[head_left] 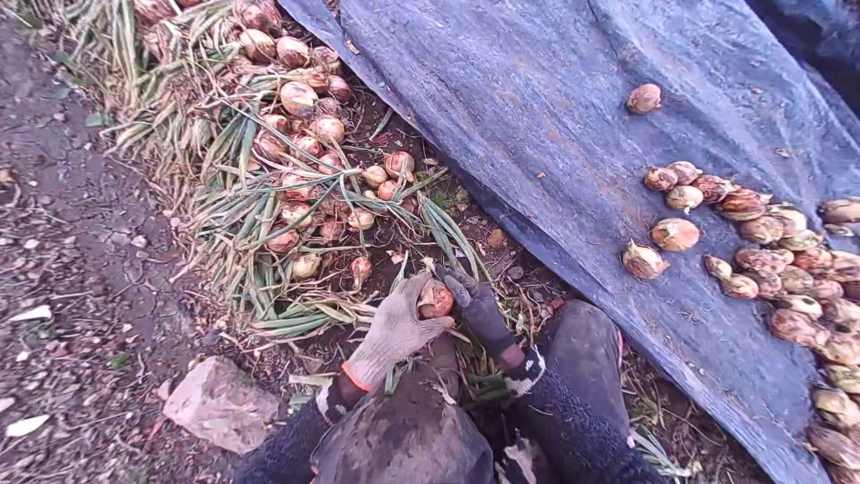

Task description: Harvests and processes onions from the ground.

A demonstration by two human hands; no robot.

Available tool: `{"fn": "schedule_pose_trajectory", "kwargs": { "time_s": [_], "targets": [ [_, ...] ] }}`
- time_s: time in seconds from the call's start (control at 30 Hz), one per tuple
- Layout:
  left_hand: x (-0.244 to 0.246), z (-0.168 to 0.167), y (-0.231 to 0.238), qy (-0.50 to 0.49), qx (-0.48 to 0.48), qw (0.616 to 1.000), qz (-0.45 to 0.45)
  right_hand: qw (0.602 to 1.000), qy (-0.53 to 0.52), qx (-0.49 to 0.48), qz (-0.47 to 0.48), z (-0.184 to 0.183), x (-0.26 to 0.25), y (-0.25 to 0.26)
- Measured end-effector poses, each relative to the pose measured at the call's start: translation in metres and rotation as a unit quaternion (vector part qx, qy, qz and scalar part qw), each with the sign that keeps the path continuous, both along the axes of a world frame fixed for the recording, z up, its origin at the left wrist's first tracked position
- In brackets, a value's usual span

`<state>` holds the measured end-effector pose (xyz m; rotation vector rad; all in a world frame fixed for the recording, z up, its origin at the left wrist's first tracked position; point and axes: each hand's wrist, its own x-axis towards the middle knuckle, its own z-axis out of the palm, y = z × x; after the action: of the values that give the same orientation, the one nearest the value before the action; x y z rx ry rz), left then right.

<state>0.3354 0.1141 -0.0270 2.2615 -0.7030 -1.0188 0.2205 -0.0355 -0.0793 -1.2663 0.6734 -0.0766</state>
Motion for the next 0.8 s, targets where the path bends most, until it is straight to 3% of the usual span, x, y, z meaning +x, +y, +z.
{"fn": "schedule_pose_trajectory", "kwargs": {
  "time_s": [0.1,0.17,0.23,0.27,0.3,0.33,0.4,0.47,0.53,0.6,0.67,0.8],
  "targets": [
    [-0.006,-0.030,0.000,-0.036,0.014,0.992,0.120,0.993,-0.083,0.085,-0.024,0.019,-0.007,-0.008],
    [0.008,-0.044,0.005,0.077,-0.002,0.960,0.270,0.978,-0.157,0.135,0.002,0.051,-0.018,-0.018],
    [0.023,-0.054,0.008,0.207,-0.131,0.889,0.387,0.988,-0.134,0.074,-0.037,0.058,-0.018,-0.028],
    [0.026,-0.048,0.007,0.235,-0.163,0.872,0.398,0.997,-0.074,0.012,-0.034,0.049,-0.019,-0.032],
    [0.025,-0.037,0.002,0.221,-0.164,0.883,0.380,0.999,-0.005,-0.033,0.011,0.035,-0.021,-0.037],
    [0.022,-0.024,-0.007,0.160,-0.137,0.920,0.331,0.997,0.038,-0.039,0.058,0.020,-0.022,-0.040],
    [0.007,-0.004,-0.023,-0.037,-0.020,0.984,0.172,0.993,0.030,0.041,0.104,0.007,-0.025,-0.036],
    [-0.017,0.007,-0.035,-0.176,0.038,0.984,0.013,0.980,0.016,0.187,0.061,0.013,-0.028,-0.028],
    [-0.041,0.015,-0.047,-0.222,0.061,0.968,-0.104,0.946,0.044,0.320,-0.012,0.018,-0.033,-0.028],
    [-0.051,0.015,-0.056,-0.195,0.056,0.970,-0.137,0.907,0.068,0.412,-0.055,0.016,-0.038,-0.036],
    [-0.048,0.002,-0.055,-0.178,-0.009,0.978,-0.112,0.881,0.034,0.468,-0.060,0.014,-0.043,-0.045],
    [-0.015,0.004,-0.069,-0.261,-0.127,0.957,-0.023,0.892,-0.056,0.441,-0.083,0.047,-0.044,-0.056]
  ]
}}
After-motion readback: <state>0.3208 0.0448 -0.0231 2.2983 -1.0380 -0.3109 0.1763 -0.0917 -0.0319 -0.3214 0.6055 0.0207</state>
